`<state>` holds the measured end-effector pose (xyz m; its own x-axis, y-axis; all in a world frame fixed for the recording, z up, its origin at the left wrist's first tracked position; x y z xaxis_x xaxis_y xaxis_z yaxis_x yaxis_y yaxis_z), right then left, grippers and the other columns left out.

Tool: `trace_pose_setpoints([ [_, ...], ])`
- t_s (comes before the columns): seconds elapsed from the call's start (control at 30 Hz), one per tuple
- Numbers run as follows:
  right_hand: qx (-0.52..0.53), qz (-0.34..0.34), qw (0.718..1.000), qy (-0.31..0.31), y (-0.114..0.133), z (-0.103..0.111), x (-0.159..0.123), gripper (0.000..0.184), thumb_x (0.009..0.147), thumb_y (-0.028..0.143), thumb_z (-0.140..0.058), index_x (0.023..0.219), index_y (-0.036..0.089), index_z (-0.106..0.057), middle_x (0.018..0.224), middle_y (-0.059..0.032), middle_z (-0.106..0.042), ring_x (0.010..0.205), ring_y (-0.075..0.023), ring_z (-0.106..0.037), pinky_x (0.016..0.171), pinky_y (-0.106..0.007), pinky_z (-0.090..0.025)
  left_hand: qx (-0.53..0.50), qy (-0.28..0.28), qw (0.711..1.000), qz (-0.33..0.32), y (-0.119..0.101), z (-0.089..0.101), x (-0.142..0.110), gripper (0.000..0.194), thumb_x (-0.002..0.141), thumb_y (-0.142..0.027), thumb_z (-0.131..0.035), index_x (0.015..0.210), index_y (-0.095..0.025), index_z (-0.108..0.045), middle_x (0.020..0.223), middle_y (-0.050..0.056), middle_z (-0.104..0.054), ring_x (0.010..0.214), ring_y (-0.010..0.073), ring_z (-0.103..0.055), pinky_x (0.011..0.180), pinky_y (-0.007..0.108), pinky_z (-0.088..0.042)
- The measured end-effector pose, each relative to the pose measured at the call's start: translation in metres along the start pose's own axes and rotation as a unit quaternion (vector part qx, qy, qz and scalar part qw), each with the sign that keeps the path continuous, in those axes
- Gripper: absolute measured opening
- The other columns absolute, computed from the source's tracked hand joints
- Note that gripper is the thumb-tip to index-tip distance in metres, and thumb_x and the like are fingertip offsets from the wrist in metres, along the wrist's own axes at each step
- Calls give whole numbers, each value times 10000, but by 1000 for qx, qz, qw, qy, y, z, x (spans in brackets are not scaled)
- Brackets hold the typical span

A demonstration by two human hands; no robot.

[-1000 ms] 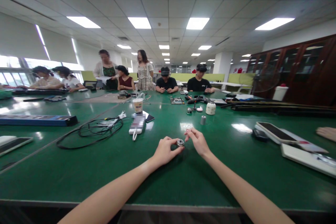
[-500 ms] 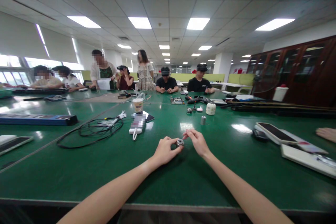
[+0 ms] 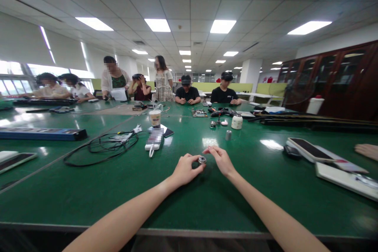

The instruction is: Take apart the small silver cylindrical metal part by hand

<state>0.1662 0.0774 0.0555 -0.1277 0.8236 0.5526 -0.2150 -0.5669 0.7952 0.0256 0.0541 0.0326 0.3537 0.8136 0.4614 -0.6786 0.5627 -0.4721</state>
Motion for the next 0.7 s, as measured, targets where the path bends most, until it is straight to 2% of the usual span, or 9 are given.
trace_pose_setpoints([
  [0.1, 4, 0, 1000, 14, 1, -5, -2, 406, 882, 530, -520, 786, 204, -743, 849, -59, -758, 919, -257, -671, 884, -370, -465, -2, 0, 1000, 2, 2, -1, 0, 302, 871, -402, -615, 1118, -259, -713, 991, 46, -729, 933, 237, -614, 860, 326, -460],
  [0.17, 4, -3, 1000, 8, -1, -3, -2, 419, 892, 530, -510, 764, 198, -732, 706, -46, -737, 808, -243, -683, 843, -367, -483, -4, 1, 1000, 0, 2, -1, 0, 309, 870, -404, -617, 1127, -261, -708, 983, 42, -733, 920, 235, -617, 848, 320, -463],
  [0.23, 3, -9, 1000, -8, -4, 2, -1, 446, 902, 534, -489, 710, 193, -703, 525, -17, -652, 645, -221, -659, 761, -357, -499, -5, 1, 1000, -1, 1, -1, 0, 303, 873, -405, -613, 1124, -264, -708, 972, 36, -737, 907, 230, -618, 841, 314, -462],
  [0.3, 2, -10, 1000, -25, -6, 7, 1, 454, 905, 537, -479, 686, 192, -678, 458, 0, -594, 574, -211, -636, 721, -354, -502, -5, 0, 1000, -3, 1, -1, 0, 293, 875, -406, -609, 1110, -262, -711, 968, 34, -737, 905, 229, -618, 841, 311, -458],
  [0.37, 2, -7, 999, -35, -7, 10, 2, 411, 901, 520, -493, 773, 186, -694, 524, -12, -649, 645, -225, -671, 785, -372, -501, -5, 1, 1000, -4, 1, -1, 0, 292, 876, -409, -608, 1104, -259, -712, 964, 34, -737, 902, 228, -620, 836, 307, -458],
  [0.43, 3, -6, 999, -38, -7, 9, 2, 352, 891, 484, -533, 951, 182, -702, 663, -35, -733, 777, -246, -709, 897, -409, -473, -6, 1, 1000, -6, 1, -1, 0, 294, 877, -408, -607, 1107, -257, -710, 962, 33, -737, 899, 227, -621, 828, 302, -458],
  [0.53, 3, -9, 1000, -27, -5, 4, 0, 378, 859, 415, -605, 1155, 186, -653, 786, -52, -778, 897, -266, -726, 979, -452, -438, -7, 1, 1000, -9, 2, -2, 0, 297, 882, -400, -601, 1120, -254, -704, 965, 33, -738, 897, 227, -623, 820, 299, -457],
  [0.7, 4, -13, 1000, -5, -3, -2, -2, 386, 846, 386, -610, 1178, 197, -665, 786, -50, -784, 896, -272, -737, 940, -442, -487, -9, 2, 1000, -10, 1, -1, 0, 309, 881, -405, -602, 1133, -254, -697, 961, 32, -744, 883, 231, -630, 804, 304, -457],
])
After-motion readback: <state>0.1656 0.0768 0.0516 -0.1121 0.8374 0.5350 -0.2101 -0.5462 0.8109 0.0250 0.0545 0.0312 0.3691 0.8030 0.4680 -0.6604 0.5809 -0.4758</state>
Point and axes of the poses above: each hand's wrist, its own x-axis towards the middle knuckle, its own z-axis out of the back of the hand, y = z × x, the point moved 8 cm from there along x, towards the middle knuckle
